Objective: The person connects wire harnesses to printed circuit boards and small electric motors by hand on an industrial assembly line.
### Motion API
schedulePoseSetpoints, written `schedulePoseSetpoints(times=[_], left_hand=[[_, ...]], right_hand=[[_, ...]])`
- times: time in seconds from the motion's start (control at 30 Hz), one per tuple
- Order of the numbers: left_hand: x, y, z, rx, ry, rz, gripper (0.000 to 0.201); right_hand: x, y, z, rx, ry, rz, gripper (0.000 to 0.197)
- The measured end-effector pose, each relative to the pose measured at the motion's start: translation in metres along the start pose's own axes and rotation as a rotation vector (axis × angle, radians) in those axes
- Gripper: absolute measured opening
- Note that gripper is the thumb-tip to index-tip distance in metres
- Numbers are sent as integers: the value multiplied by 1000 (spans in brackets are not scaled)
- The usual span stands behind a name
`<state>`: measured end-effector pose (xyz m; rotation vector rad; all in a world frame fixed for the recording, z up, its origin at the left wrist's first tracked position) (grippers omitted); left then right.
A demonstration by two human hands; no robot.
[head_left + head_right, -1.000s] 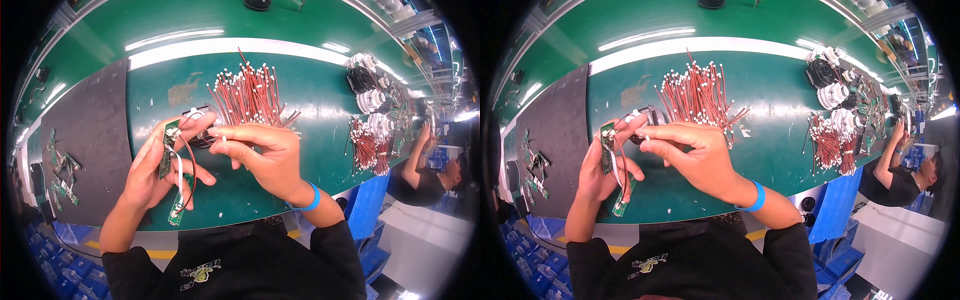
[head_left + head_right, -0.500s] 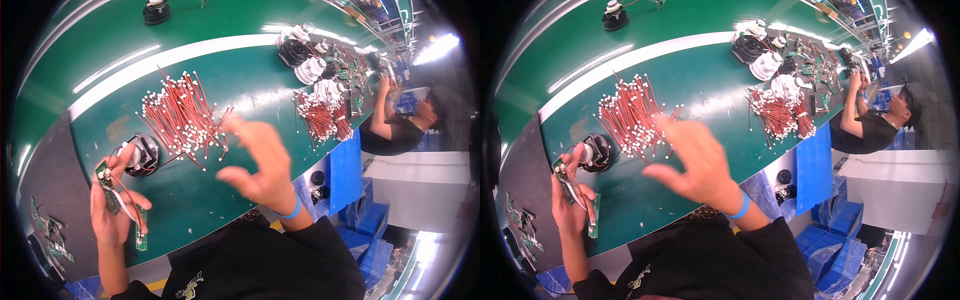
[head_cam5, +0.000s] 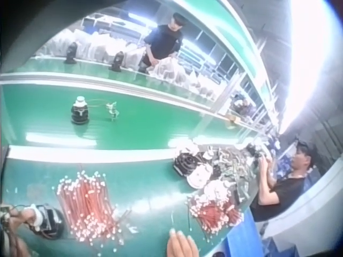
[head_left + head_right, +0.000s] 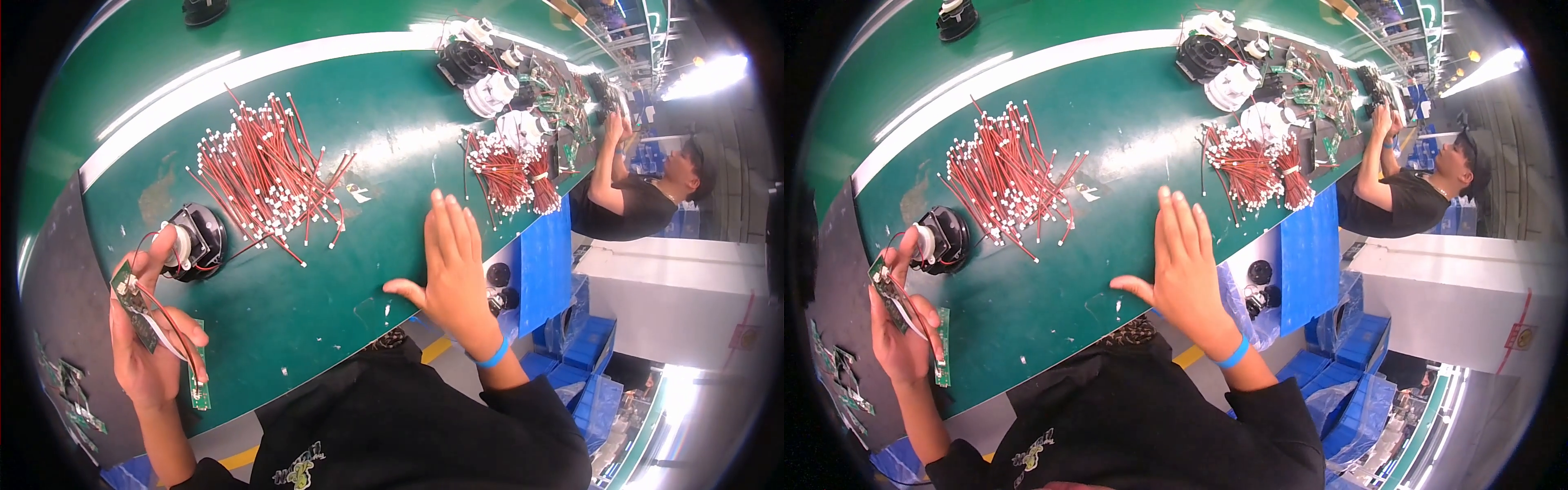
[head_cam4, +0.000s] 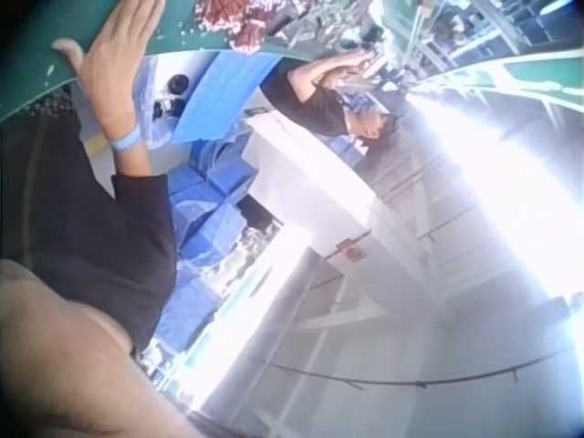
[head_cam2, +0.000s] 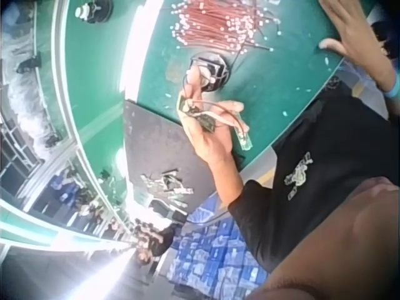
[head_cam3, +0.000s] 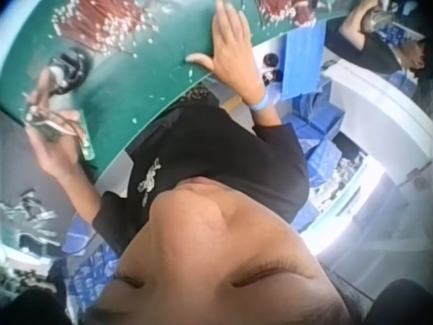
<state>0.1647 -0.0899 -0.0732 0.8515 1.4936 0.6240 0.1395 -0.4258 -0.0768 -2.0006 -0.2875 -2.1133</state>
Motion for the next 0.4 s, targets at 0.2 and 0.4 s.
schedulePoseSetpoints(times=[0.2,0.4], left_hand=[[-1,-1,-3,27,-43,82,57],[1,-1,-2,6,-59,130,60]], right_hand=[[7,-20,-15,63,-32,-54,74],[6,-17,-7,314,-78,-367,49]])
Point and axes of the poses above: each hand's wrist, its own z-axis towards the middle knuckle, its own x-axis out of the back of the hand, y = z × x, the point moved 1 cm from there along z, towards the middle knuckle, and after that the axes turned 1 degree about x, right-handed, at the moved point
